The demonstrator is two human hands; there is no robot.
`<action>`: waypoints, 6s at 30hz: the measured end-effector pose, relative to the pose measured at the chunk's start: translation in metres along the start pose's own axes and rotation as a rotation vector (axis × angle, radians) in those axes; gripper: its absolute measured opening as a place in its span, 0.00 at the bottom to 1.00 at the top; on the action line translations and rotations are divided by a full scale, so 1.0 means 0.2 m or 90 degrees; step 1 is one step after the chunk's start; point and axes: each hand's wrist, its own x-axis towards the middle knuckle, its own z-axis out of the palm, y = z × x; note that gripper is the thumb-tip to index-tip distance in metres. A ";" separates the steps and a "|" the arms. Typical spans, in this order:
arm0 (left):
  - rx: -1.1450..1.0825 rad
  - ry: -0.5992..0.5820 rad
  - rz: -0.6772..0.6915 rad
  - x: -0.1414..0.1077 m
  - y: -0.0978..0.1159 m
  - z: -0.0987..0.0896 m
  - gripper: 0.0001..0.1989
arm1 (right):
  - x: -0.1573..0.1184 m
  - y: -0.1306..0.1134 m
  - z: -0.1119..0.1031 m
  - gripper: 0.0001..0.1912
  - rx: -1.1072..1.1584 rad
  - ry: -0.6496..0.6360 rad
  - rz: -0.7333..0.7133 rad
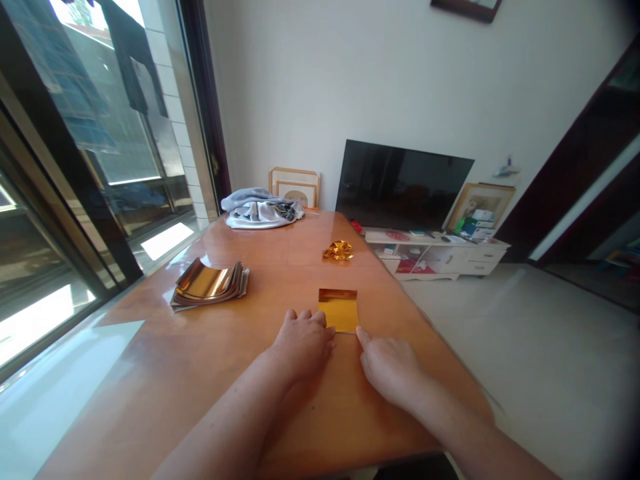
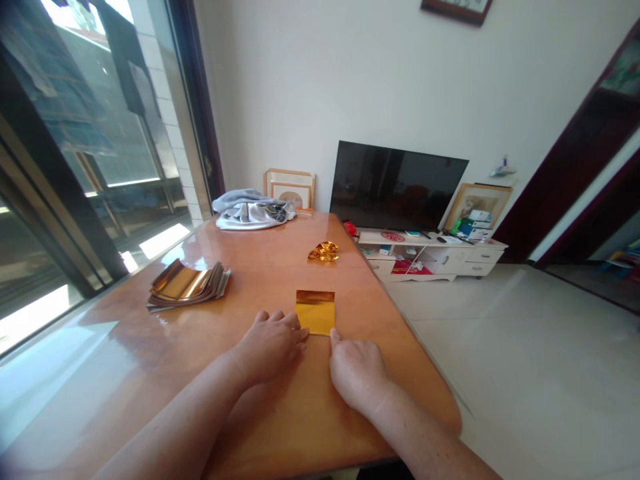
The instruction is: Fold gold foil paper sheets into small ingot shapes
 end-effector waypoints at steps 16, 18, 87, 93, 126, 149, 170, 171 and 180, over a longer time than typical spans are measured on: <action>0.022 -0.002 -0.048 -0.03 -0.04 -0.06 0.19 | 0.01 0.00 0.02 0.27 0.034 0.028 0.000; 0.027 -0.006 -0.053 -0.03 -0.05 -0.06 0.20 | 0.01 0.00 0.02 0.28 0.035 0.028 0.001; -0.716 0.283 -0.182 0.14 -0.09 0.10 0.08 | 0.21 -0.02 -0.07 0.14 0.814 0.140 -0.057; -0.294 0.321 -0.204 0.08 -0.11 0.03 0.05 | 0.21 0.00 -0.08 0.22 0.901 0.091 -0.006; -0.081 0.081 0.086 0.13 -0.02 0.11 0.06 | 0.09 0.08 -0.05 0.02 0.351 0.220 -0.204; -0.262 0.060 0.016 0.13 -0.12 0.12 0.09 | 0.17 0.11 0.07 0.10 0.347 0.160 -0.112; -0.322 -0.007 -0.153 0.17 -0.22 0.15 0.07 | 0.21 0.09 0.05 0.09 0.350 0.147 0.009; -0.324 -0.010 -0.153 0.17 -0.22 0.15 0.07 | 0.21 0.09 0.05 0.08 0.352 0.145 0.010; -0.367 -0.020 -0.158 0.18 -0.25 0.16 0.10 | 0.21 0.09 0.04 0.08 0.349 0.125 0.029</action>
